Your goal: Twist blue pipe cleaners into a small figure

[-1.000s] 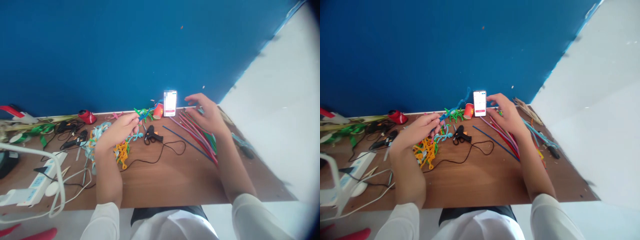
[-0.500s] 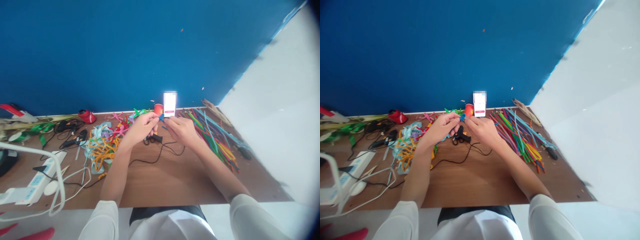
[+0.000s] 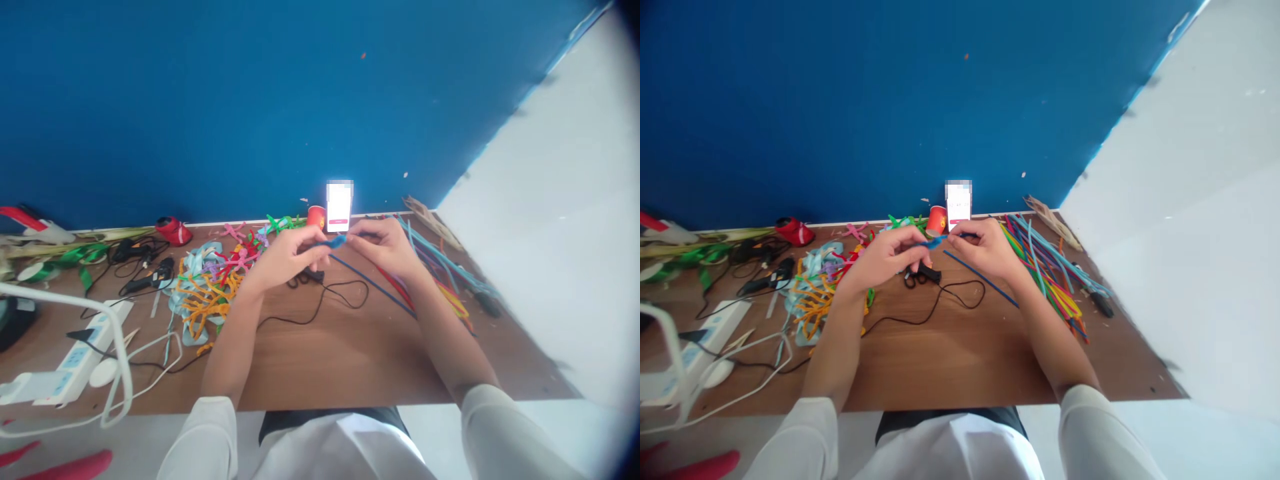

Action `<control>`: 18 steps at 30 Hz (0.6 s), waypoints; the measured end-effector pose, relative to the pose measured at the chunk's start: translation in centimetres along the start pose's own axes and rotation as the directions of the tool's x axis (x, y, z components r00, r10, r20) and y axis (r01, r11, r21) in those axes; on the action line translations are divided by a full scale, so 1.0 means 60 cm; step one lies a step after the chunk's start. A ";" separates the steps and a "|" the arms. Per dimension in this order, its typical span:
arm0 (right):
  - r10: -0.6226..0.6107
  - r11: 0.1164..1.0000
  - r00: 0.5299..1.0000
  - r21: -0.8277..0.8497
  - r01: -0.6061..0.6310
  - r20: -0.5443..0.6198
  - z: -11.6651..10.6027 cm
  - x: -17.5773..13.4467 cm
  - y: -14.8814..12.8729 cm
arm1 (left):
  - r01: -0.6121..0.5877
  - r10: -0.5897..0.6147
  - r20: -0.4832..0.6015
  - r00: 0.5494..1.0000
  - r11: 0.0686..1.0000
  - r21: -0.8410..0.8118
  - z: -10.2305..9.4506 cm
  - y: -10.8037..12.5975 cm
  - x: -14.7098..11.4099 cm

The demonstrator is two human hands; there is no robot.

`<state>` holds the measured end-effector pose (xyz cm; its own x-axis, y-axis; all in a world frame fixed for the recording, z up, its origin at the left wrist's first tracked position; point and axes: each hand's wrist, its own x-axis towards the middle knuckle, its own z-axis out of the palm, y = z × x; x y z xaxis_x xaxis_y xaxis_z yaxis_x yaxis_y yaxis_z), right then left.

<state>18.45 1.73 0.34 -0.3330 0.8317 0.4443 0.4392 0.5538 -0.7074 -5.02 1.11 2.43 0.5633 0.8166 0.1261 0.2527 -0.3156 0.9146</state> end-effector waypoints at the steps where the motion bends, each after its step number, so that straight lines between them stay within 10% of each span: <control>1: -0.011 0.999 0.999 -0.033 0.013 0.042 -0.006 0.000 -0.001 | -0.008 0.005 -0.062 0.998 0.999 -0.052 0.002 -0.001 0.002; 10: -0.143 0.946 0.946 -0.242 0.217 0.291 -0.045 -0.008 -0.021 | -0.001 -0.017 -0.057 0.998 0.954 -0.299 0.014 -0.018 0.010; 18: 0.045 0.884 0.992 -0.467 0.015 0.116 0.000 -0.015 -0.039 | 0.050 -0.094 -0.148 0.984 0.960 -0.277 0.034 -0.039 0.028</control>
<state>17.71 -0.29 1.59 -0.4078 0.8453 0.3451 0.7729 0.5208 -0.3625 -3.08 2.21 -0.27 0.4141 0.9053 0.0951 0.0529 -0.1283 0.9903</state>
